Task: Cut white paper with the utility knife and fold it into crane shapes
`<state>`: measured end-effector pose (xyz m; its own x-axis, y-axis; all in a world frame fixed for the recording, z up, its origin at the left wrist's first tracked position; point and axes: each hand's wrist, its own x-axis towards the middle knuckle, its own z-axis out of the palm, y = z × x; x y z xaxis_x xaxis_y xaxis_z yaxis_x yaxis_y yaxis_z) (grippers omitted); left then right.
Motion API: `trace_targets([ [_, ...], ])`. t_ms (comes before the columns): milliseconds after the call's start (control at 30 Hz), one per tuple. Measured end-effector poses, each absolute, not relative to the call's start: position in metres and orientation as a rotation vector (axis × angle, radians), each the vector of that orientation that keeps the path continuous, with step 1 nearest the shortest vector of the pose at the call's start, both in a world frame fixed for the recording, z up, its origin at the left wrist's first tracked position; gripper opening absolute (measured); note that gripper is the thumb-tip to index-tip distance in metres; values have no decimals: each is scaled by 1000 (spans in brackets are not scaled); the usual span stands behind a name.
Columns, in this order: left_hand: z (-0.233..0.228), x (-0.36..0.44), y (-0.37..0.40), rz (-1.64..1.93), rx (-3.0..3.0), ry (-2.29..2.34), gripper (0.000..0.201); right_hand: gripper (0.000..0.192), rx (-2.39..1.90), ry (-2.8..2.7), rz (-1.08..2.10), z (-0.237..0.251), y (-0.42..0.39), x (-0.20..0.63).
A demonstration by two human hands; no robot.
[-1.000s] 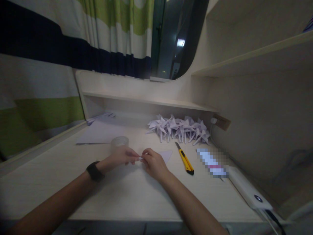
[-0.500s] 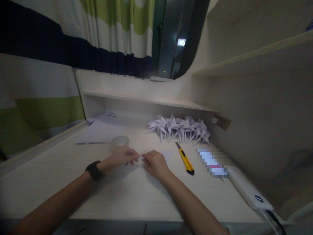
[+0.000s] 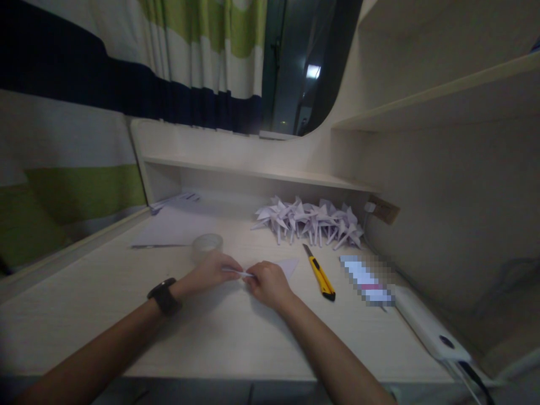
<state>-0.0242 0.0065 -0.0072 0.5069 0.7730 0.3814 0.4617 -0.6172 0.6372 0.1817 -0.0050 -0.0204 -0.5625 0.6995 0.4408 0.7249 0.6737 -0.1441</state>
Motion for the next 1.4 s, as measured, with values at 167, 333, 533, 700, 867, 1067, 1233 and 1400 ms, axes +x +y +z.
trace_targets([
  [167, -9, -25, 7, 890, 2403, 1016, 28, 15, -1130, -2404, -121, -20, -4, 183],
  [333, -6, -30, 6, 691, 2603, 1150, 29, 15, -1151, -2446, -150, -20, -2, 185],
  [533, -12, -26, 2, 692, 2773, 1263, 24, 13, -1123, -2410, -176, -22, 1, 186],
  [700, -16, -25, 5, 745, 2809, 1238, 20, 11, -979, -2296, -150, -24, 4, 189],
  [867, -7, -33, 10, 879, 2862, 1277, 19, 11, -835, -2062, -104, -21, 2, 189],
  [1067, -4, -35, 13, 1178, 2831, 1227, 20, 11, -722, -1842, -29, -11, -11, 180],
  [1233, -11, -31, 13, 1257, 2767, 1109, 19, 9, -726, -1790, -21, -5, -19, 175],
  [1400, -12, -17, -2, 1319, 2729, 1000, 27, 7, -708, -1807, -55, -2, -24, 172],
])
